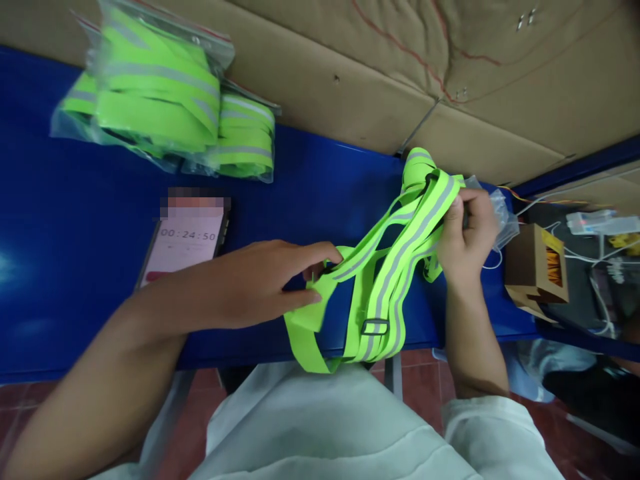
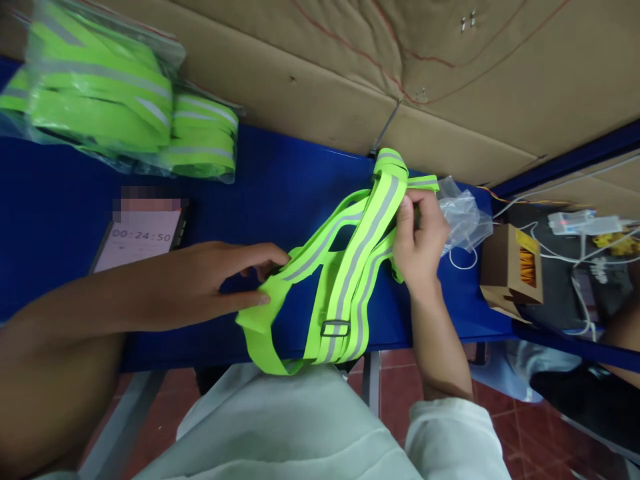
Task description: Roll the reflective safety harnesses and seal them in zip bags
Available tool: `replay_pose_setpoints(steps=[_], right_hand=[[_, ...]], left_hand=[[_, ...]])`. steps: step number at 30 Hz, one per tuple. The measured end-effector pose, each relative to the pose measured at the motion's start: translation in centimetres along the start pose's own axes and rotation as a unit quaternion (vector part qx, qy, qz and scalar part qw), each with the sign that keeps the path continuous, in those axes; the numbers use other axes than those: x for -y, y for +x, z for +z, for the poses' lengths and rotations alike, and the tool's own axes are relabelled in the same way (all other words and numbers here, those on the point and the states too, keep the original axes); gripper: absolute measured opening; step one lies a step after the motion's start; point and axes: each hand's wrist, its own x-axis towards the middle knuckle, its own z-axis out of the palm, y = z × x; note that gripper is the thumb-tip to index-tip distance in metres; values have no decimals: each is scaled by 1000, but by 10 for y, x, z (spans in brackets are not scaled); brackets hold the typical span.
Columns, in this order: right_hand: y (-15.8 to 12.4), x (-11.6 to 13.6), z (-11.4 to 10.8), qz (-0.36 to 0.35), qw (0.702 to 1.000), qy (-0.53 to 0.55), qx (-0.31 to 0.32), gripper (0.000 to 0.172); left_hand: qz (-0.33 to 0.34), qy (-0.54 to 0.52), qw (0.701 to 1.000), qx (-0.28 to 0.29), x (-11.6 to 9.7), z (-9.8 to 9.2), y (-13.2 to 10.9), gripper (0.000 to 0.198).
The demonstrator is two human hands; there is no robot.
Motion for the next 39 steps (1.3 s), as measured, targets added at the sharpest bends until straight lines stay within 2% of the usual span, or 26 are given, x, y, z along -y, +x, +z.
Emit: replay_pose_setpoints(steps=[3, 6, 9, 12, 14, 19, 21, 24, 26, 27, 32, 36, 39], right_hand=[[-4, -2, 8, 15, 998, 53, 21, 19], [-8, 3, 10, 14, 996, 80, 43, 19], [-12, 14, 8, 12, 991, 114, 71, 17], [-15, 28, 4, -13, 985, 131, 111, 12], [-16, 35, 1, -22, 983, 127, 128, 12], [-16, 43, -4, -23, 984, 124, 127, 9], [-16, 44, -4, -34, 982, 136, 130, 6], [-17, 46, -1, -54, 975, 162, 141, 4], [-19, 49, 1, -63, 974, 170, 137, 4], [-20, 50, 2, -65, 974, 171, 132, 3], [-28, 60, 4, -47, 983, 164, 74, 5], [-33, 67, 3, 2, 992, 124, 18, 8], [-38, 72, 4, 35, 993, 113, 14, 11]], left_hand=[[-10, -44, 998, -50, -5, 3, 9, 42], [-48, -134, 981, -136, -9, 11, 21, 51], [-40, -207, 954, -213, -9, 21, 32, 67], [-33, -222, 942, -251, -9, 25, 38, 86], [-37, -219, 948, -227, -10, 24, 38, 85], [-1, -233, 967, -106, -19, 21, 34, 53], [-8, -220, 970, -106, -23, 25, 35, 51], [-33, -186, 969, -160, -27, 33, 38, 49], [-42, -203, 961, -181, -28, 37, 40, 44], [-42, -232, 956, -174, -29, 38, 40, 41], [-43, -393, 916, -66, -31, 52, 43, 34], [-31, -456, 885, -92, -35, 73, 47, 39], [-41, -481, 873, -73, -37, 87, 48, 37]])
